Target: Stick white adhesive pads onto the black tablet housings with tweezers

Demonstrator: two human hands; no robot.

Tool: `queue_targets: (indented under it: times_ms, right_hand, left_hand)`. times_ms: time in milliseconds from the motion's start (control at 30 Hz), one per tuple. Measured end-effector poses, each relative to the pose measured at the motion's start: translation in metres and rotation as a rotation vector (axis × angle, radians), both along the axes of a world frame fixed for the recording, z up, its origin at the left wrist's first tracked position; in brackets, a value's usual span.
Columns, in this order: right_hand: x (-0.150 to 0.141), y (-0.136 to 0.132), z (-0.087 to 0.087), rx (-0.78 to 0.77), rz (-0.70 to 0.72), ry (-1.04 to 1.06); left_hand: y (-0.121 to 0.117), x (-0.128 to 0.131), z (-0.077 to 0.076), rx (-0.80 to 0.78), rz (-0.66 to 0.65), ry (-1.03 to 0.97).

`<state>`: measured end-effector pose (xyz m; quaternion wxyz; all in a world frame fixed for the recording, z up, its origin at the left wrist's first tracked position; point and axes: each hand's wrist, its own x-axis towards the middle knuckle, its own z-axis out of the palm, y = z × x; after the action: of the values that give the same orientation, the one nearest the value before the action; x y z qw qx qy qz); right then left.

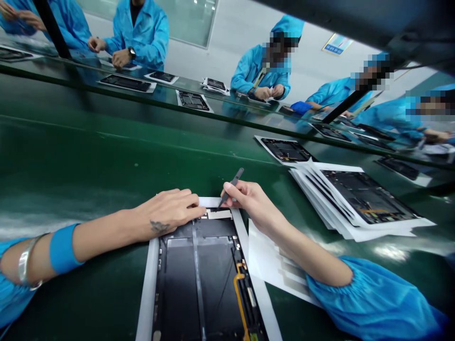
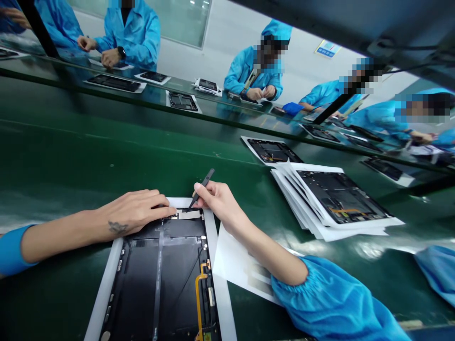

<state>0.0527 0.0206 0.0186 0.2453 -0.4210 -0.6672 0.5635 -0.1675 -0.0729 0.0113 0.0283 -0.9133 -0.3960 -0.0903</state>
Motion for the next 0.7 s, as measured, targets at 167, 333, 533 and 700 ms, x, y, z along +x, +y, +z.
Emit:
queue_targets:
  times_ms: [167,333,533,700]
  right_hand:
    - [-0.001,-0.001,-0.003,0.114,0.014,-0.019]
    - [0.005,-0.005,-0.002,0.397,-0.017,-0.124]
    - [0.008,-0.026,0.002,0.541,0.015,-0.030]
    - [0.007,-0.033,-0.006,0.652,0.072,0.001]
  left_hand:
    - [0.000,0.002,0.003,-0.055,0.033,0.021]
    - [0.000,0.001,0.002,-0.072,0.043,0.018]
    - [-0.001,0.002,0.002,-0.014,0.008,0.017]
    - [-0.001,0.002,0.003,0.018,0.006,0.030]
